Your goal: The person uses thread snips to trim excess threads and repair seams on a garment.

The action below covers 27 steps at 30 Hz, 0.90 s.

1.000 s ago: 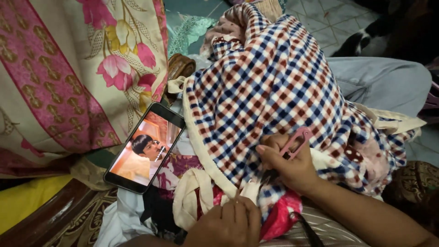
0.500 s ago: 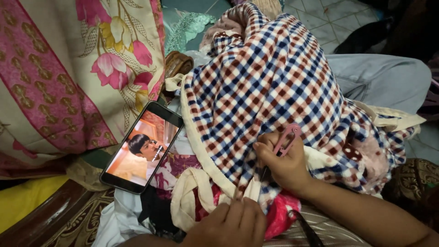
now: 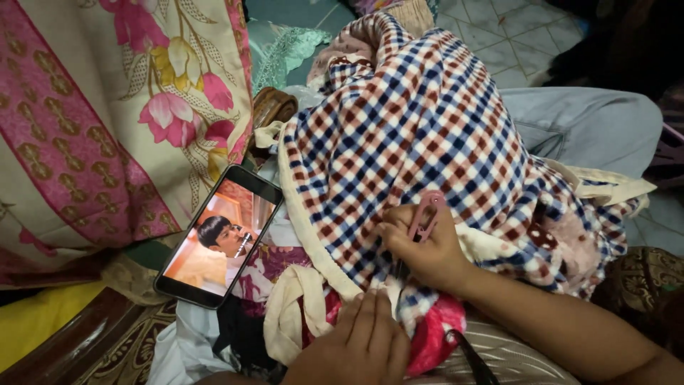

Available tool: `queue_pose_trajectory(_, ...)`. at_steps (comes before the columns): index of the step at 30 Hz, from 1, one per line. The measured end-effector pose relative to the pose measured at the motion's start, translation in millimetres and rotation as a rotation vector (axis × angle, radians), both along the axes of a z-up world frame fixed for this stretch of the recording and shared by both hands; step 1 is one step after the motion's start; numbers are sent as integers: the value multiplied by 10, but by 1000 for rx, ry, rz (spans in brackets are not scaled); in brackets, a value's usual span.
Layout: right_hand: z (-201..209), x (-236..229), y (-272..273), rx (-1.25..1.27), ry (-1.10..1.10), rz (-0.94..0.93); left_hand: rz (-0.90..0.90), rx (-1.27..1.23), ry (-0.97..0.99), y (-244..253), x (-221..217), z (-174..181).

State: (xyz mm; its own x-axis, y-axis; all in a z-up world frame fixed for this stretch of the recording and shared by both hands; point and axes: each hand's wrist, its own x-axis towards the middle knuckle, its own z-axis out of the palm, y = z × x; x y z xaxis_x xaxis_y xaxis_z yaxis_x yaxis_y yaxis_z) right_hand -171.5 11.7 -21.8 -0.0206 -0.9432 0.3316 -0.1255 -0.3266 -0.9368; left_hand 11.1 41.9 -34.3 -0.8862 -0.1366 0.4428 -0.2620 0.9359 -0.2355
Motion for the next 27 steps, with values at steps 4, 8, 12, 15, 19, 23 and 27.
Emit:
queue_pose_trajectory(4,-25,-1,18,24,-14,59,0,-27,21,-1,-1,-16)
queue_pose_trajectory(8,-19,25,14,17,5,64,-6,-33,12,2,2,-39)
queue_pose_trajectory(12,-119,17,13,18,-87,112,-16,-48,8,-2,0,-28)
queue_pose_trajectory(15,-172,-6,22,-1,-42,90,-18,-75,29,-9,-8,-30)
queue_pose_trajectory(19,-162,2,39,36,-50,93,-41,-18,-14,-4,2,-1)
queue_pose_trajectory(23,-149,9,46,38,-59,98,-23,-38,20,0,0,-7)
queue_pose_trajectory(27,-134,2,36,38,-39,112,-53,45,-32,2,24,23)
